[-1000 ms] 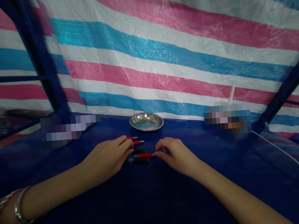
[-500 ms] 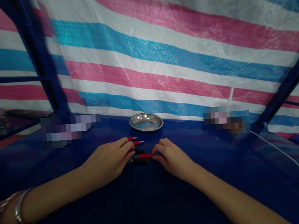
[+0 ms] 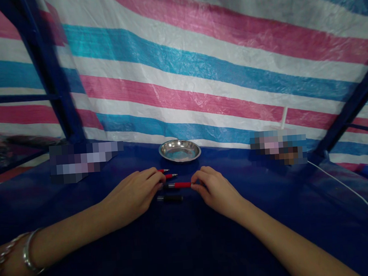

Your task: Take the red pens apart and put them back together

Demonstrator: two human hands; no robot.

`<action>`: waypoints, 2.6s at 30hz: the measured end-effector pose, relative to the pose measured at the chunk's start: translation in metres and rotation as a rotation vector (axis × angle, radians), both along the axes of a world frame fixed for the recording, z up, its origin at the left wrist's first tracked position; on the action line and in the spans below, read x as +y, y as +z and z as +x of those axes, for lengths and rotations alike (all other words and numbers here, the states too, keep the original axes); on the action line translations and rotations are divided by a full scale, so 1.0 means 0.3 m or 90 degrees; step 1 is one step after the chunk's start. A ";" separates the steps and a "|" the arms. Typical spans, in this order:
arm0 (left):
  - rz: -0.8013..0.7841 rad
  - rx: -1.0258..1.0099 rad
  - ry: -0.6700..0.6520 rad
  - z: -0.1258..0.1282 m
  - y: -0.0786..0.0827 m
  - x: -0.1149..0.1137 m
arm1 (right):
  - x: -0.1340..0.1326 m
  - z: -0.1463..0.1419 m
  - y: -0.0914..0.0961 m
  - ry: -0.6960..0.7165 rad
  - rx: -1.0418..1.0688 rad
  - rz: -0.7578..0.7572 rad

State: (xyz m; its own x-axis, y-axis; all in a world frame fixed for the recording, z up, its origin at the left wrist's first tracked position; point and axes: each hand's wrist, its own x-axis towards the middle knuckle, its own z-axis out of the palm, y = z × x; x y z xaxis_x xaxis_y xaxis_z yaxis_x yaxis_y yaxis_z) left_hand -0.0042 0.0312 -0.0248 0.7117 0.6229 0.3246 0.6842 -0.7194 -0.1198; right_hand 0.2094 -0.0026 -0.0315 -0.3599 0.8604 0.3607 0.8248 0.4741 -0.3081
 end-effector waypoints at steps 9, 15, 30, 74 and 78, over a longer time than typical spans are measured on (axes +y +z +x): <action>-0.004 -0.021 -0.042 0.013 0.034 -0.035 | -0.010 -0.004 0.017 0.027 0.043 0.028; -0.001 0.006 -0.042 0.014 0.037 -0.037 | -0.015 -0.014 0.023 0.046 0.068 0.022; 0.044 -0.060 -0.055 0.015 0.034 -0.049 | -0.015 -0.012 0.031 0.079 0.236 -0.139; 0.015 -0.095 -0.057 0.021 0.024 -0.052 | -0.012 -0.027 0.032 0.077 0.544 -0.234; 0.014 -0.099 -0.059 0.021 0.019 -0.050 | -0.010 -0.026 0.030 0.078 0.538 -0.241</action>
State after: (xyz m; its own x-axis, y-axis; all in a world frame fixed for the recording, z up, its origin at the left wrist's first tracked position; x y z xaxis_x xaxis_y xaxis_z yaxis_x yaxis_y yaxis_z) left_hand 0.0021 0.0162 -0.0192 0.7055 0.5486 0.4487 0.6268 -0.7784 -0.0340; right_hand 0.2017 -0.0055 -0.0224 -0.2015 0.9476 0.2479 0.2074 0.2886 -0.9347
